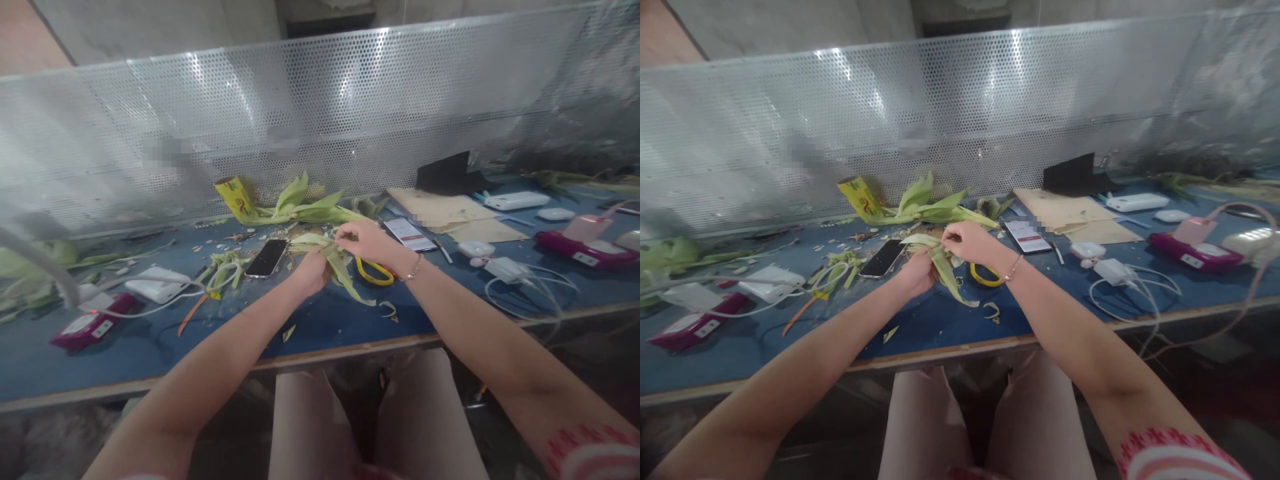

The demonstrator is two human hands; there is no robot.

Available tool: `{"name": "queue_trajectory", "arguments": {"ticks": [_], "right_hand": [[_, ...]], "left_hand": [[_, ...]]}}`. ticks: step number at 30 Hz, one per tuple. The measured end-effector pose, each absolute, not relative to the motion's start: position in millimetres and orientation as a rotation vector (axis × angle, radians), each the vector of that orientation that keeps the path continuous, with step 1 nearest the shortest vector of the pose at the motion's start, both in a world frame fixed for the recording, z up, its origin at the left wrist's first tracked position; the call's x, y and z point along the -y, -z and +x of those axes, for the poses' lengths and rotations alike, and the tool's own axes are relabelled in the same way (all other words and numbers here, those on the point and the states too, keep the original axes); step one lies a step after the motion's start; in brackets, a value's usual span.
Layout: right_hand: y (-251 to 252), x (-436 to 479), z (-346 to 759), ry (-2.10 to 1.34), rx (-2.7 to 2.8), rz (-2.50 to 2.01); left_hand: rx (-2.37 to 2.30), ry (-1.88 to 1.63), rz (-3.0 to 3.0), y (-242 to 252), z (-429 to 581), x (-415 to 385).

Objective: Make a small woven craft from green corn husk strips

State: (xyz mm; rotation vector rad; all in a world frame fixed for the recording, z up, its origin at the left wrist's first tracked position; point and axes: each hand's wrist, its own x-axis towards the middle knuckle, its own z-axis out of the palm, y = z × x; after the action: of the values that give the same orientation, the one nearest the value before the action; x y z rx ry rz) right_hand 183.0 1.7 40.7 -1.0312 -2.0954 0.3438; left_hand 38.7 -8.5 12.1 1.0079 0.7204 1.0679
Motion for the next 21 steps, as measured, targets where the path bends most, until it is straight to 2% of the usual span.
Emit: {"name": "queue_trajectory", "arguments": {"ticks": [12, 16, 21], "right_hand": [[-39, -1, 175, -0.601, 2.09, -1.063], [-37, 3, 167, -0.488, 2.058, -1.228], [-32, 1, 166, -0.398, 2.116, -1.152]], "left_hand": [[-0.816, -1.19, 1.078, -4, 38, 2], [-0.888, -1.252, 1.2, 4, 37, -2], [-0.893, -1.248, 1.244, 13, 36, -12]]}}
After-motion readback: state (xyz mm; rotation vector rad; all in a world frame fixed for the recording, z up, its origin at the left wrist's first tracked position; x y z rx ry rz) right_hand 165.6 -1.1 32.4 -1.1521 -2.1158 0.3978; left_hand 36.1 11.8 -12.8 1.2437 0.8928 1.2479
